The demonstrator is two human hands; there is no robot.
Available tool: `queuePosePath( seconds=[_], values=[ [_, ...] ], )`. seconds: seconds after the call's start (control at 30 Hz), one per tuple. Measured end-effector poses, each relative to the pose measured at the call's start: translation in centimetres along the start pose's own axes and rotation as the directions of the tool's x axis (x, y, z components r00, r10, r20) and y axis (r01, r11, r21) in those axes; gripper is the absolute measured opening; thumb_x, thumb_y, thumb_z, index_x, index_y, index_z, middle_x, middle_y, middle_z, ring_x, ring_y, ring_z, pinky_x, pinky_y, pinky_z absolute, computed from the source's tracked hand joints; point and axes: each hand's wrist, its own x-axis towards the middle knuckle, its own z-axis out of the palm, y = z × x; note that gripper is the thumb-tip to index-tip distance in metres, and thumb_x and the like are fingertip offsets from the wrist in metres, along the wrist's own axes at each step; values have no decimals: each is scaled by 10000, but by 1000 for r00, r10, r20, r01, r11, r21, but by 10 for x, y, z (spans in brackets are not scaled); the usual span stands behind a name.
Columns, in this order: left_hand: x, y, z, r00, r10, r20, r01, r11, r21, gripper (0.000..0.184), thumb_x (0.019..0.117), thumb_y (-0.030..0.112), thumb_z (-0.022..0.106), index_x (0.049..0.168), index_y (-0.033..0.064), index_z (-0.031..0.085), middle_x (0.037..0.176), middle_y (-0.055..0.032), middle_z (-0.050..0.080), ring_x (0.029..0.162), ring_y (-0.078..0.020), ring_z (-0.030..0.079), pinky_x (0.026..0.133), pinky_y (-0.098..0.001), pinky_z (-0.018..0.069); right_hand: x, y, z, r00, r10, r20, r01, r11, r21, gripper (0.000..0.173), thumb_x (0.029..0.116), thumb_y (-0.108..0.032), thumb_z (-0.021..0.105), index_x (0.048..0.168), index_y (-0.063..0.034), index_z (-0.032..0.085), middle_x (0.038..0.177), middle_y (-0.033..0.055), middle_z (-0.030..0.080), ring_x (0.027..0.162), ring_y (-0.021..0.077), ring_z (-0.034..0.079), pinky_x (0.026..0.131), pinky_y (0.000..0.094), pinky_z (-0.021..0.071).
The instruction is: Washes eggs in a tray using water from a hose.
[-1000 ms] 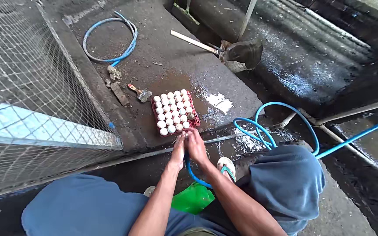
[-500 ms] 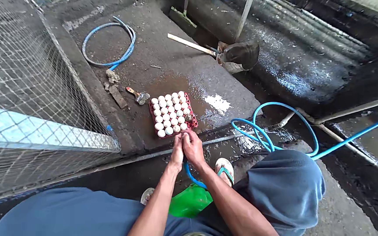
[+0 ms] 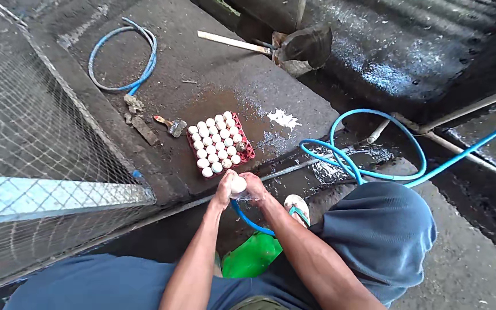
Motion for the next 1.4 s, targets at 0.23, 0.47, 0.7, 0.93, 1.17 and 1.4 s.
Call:
queuePosePath(
  seconds=[0.23,0.47,0.7,0.93,1.17,1.4],
  values=[
    [22,-3,-33,927,-76,368,183,947,-266,429,846,548,622,1007,157,691,799,2,691,629,-73,620,579,-221,525,7,24,-37,838,279,470,30,835,-550,403,1039,-129,528,1440,-141,503,1090,67,653,594,66,494,511,239,415],
    [37,-10,-46,942,-112,317,227,908,-354,632,732,572,774,1129,88,683,903,-53,716,713,-127,676,661,-262,585,17,36,-34,795,232,560,144,825,-547,389,1076,-371,526,1368,-123,591,1095,57,668,663,66,530,572,250,444],
    [44,-4,-39,971,-176,160,231,858,-459,381,935,325,442,1115,29,601,961,-132,728,791,-221,728,707,-335,624,22,32,-41,765,261,589,111,847,-520,348,1059,-332,572,1324,-112,626,1015,24,662,598,30,489,518,212,410],
    [58,-13,-44,971,-204,129,241,851,-467,473,883,292,654,1254,23,533,1072,-150,705,975,-276,715,903,-419,601,24,31,-46,769,241,592,105,866,-488,345,1066,-339,555,1308,-103,628,1002,20,662,606,32,498,521,209,408],
    [115,-18,-30,986,-60,-156,101,957,271,400,960,47,663,1327,-51,535,1153,-209,647,951,-237,665,870,-418,570,29,29,-50,823,207,529,79,880,-468,360,1083,-347,516,1334,-107,612,1019,46,662,645,70,521,558,248,434],
    [163,-42,-22,996,82,32,-73,579,812,514,853,223,820,1287,12,643,1335,-206,617,1248,-342,595,1072,-537,471,32,28,-57,843,183,506,72,893,-444,372,1082,-357,515,1340,-105,611,1023,52,670,663,81,539,575,260,450]
  ],
)
